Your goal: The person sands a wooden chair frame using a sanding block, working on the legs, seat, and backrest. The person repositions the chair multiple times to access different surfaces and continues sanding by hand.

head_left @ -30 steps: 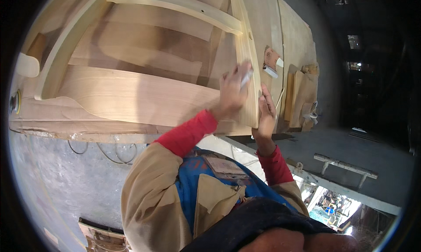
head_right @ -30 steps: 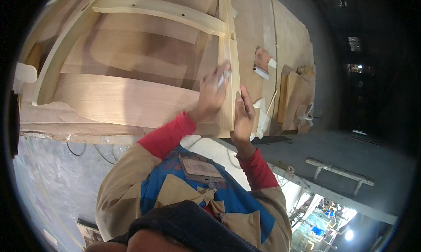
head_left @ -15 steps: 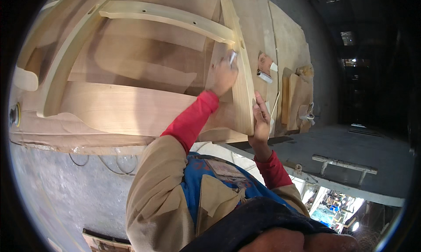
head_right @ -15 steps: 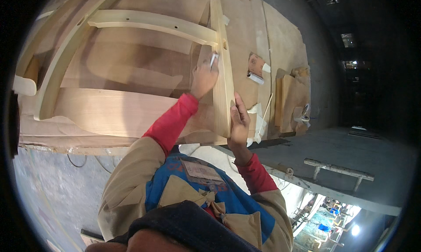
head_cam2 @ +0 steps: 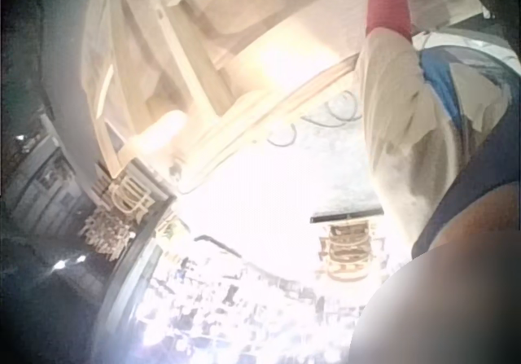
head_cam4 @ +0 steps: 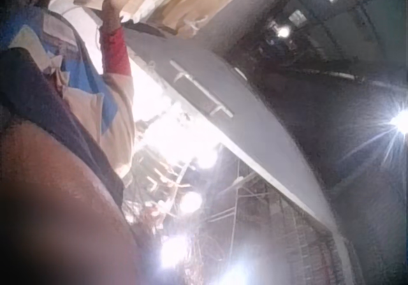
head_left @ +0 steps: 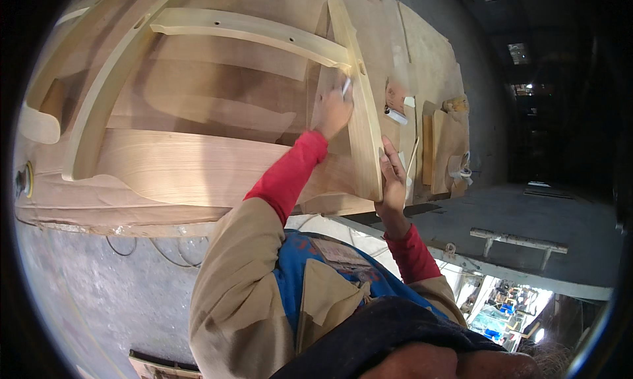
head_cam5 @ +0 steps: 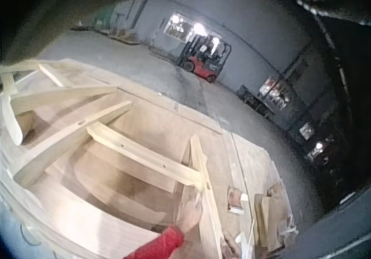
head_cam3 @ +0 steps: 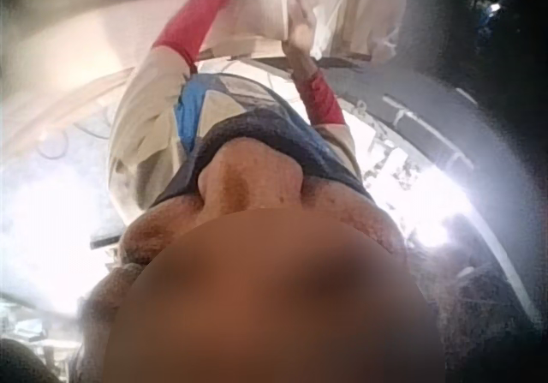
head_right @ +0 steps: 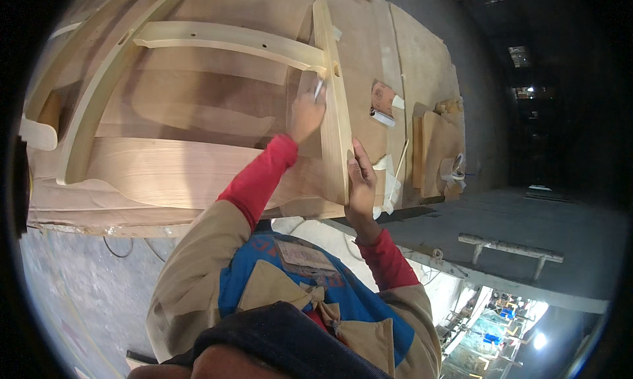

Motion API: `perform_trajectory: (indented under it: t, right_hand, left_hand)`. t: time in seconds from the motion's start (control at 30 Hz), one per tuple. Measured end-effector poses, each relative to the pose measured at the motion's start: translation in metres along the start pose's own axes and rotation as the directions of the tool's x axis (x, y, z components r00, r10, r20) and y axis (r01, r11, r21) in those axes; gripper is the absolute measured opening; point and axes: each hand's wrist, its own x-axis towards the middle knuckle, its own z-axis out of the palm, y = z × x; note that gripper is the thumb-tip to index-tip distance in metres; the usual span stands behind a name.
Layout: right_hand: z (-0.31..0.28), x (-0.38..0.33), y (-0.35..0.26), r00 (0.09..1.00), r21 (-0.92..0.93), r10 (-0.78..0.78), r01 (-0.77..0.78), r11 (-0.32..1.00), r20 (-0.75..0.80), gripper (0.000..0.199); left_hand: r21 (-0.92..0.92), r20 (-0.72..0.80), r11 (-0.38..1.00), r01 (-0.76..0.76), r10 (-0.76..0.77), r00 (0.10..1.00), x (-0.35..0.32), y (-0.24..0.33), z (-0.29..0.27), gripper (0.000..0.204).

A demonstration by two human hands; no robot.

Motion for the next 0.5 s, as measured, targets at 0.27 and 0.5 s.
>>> perform_trajectory:
  t: [0.27, 0.5]
  right_hand:
    - [0.002, 0.001, -0.004, 1.0, 0.014, 0.008, -0.008, 1.0, 0.004, 0.047]
    - [0.001, 0.002, 0.002, 1.0, 0.072, -0.023, 0.023, 0.997, 0.01, 0.046]
  left_hand:
    - [0.074, -0.172, 0.769, -0.635, 0.637, 0.751, -0.101, -0.014, 0.014, 0.049]
    - [-0.101, 0.011, 0.952, -0.289, 0.291, 0.957, -0.045, 0.007, 0.012, 0.05]
